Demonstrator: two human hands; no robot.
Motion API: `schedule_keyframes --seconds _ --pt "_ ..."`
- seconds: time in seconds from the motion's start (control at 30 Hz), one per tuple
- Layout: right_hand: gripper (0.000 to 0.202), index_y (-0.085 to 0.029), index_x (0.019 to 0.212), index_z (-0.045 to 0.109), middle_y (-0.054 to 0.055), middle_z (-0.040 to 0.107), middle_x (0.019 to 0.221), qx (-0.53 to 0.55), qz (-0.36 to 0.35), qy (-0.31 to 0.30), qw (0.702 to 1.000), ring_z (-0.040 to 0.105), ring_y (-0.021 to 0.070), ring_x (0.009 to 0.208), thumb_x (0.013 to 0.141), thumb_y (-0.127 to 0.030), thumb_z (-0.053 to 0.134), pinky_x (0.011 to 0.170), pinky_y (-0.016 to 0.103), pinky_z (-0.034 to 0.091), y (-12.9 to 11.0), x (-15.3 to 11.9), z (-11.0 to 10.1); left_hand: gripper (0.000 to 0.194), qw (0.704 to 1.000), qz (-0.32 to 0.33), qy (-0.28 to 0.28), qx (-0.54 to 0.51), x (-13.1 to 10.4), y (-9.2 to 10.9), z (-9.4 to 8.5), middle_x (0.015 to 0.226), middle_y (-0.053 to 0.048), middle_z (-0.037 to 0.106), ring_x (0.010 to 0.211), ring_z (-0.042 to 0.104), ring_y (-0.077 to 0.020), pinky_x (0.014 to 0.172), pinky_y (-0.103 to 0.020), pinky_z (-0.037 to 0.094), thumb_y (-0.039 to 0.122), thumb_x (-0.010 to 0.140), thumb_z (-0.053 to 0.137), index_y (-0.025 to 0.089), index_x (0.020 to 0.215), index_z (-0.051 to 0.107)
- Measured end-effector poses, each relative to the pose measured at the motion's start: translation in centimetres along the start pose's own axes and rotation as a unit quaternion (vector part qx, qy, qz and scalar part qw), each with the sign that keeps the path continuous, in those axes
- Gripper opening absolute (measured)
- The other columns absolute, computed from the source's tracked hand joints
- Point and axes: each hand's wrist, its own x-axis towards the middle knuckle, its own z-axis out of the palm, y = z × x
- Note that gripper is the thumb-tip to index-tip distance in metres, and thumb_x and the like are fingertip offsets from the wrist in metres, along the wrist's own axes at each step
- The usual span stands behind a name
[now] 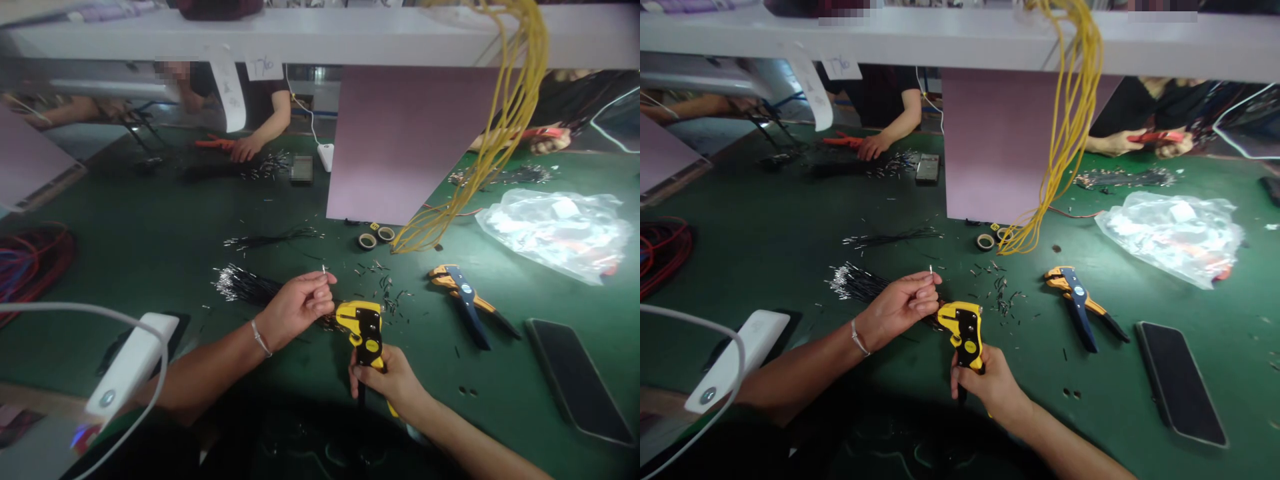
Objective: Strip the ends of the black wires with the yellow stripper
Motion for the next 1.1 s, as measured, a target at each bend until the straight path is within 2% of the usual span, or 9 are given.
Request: schedule_keyframes --seconds 0.23,0.33,0.4,0.47,0.53,0.6,0.67,0.83,1.1 --pt "0.021 -0.014 0.074 0.061 0.001 0.064 0.053 0.039 0.018 0.02 0.999 0.056 0.0144 0.049 0.071 -0.033 0.071 0.054 0.028 0.044 0.4 0.3 0.1 0.01 0.991 0.075 0.017 0.106 -1.2 0.0 1.3 0.05 0.005 0.036 0.045 0.028 -0.0041 0.047 -0.018 0.029 0.012 0.083 0.058 0.009 0.076 0.064" --pt "0.021 -0.014 0.075 0.061 0.001 0.064 0.054 0.046 0.023 0.019 0.998 0.057 0.0143 0.049 0.069 -0.031 0.072 0.054 0.028 0.045 0.1 0.5 0.0 0.01 0.987 0.089 0.026 0.134 -2.1 -0.1 2.0 0.049 0.005 0.036 0.045 0.03 -0.0045 0.047 -0.02 0.029 0.014 0.081 0.06 0.009 0.074 0.065" --pt "0.021 -0.015 0.07 0.059 0.0 0.061 0.049 0.056 0.029 0.058 0.996 0.054 0.0138 0.044 0.068 -0.031 0.072 0.048 0.027 0.044 -0.4 0.7 -0.5 0.01 0.985 0.086 0.018 0.146 -2.8 0.2 2.3 0.048 0.005 0.035 0.044 0.03 -0.0044 0.045 -0.02 0.026 0.015 0.081 0.06 0.009 0.075 0.066" --pt "0.024 -0.017 0.063 0.055 -0.003 0.055 0.043 0.078 0.026 0.142 0.986 0.048 0.0125 0.036 0.067 -0.034 0.071 0.04 0.026 0.04 -1.0 0.7 -1.3 0.011 0.983 0.099 0.007 0.153 -3.2 0.7 2.4 0.049 0.005 0.035 0.044 0.028 -0.0042 0.044 -0.019 0.024 0.016 0.082 0.06 0.01 0.076 0.066" --pt "0.022 -0.017 0.069 0.058 -0.001 0.06 0.051 0.081 -0.005 0.179 0.98 0.054 0.0143 0.043 0.068 -0.034 0.073 0.047 0.028 0.045 -1.5 0.6 -2.1 0.011 0.979 0.133 0.012 0.154 -3.2 1.3 2.3 0.051 0.005 0.034 0.045 0.028 -0.0043 0.045 -0.019 0.024 0.016 0.083 0.059 0.01 0.078 0.066" --pt "0.024 -0.015 0.078 0.062 0.003 0.067 0.062 0.068 -0.022 0.115 0.991 0.062 0.0186 0.057 0.069 -0.033 0.075 0.059 0.032 0.05 -1.5 0.4 -2.4 0.01 0.979 0.142 0.017 0.142 -2.8 1.7 2.1 0.051 0.005 0.034 0.045 0.027 -0.0039 0.046 -0.019 0.024 0.015 0.083 0.06 0.01 0.076 0.066" --pt "0.027 -0.014 0.08 0.062 0.004 0.067 0.062 0.077 -0.005 0.072 0.994 0.062 0.019 0.057 0.069 -0.035 0.076 0.059 0.032 0.049 -1.0 0.3 -2.3 0.009 0.981 0.137 0.021 0.133 -2.3 1.8 1.9 0.052 0.005 0.035 0.046 0.027 -0.0038 0.047 -0.019 0.026 0.014 0.083 0.059 0.01 0.077 0.065" --pt "0.03 -0.014 0.079 0.062 0.003 0.067 0.061 0.077 0.021 0.044 0.996 0.062 0.0175 0.054 0.07 -0.038 0.076 0.054 0.029 0.045 0.1 0.5 -1.6 0.009 0.986 0.124 0.023 0.108 -1.2 1.2 1.2 0.052 0.004 0.037 0.046 0.026 -0.0035 0.047 -0.018 0.028 0.013 0.084 0.058 0.01 0.078 0.065" --pt "0.034 -0.013 0.083 0.062 0.006 0.069 0.069 0.112 0.032 -0.03 0.993 0.064 0.0196 0.065 0.068 -0.039 0.078 0.066 0.034 0.05 -0.4 0.3 -0.5 0.009 0.995 0.09 0.031 0.021 -0.6 0.9 0.9 0.054 0.004 0.036 0.045 0.027 -0.0027 0.045 -0.016 0.028 0.009 0.084 0.058 0.007 0.079 0.064"
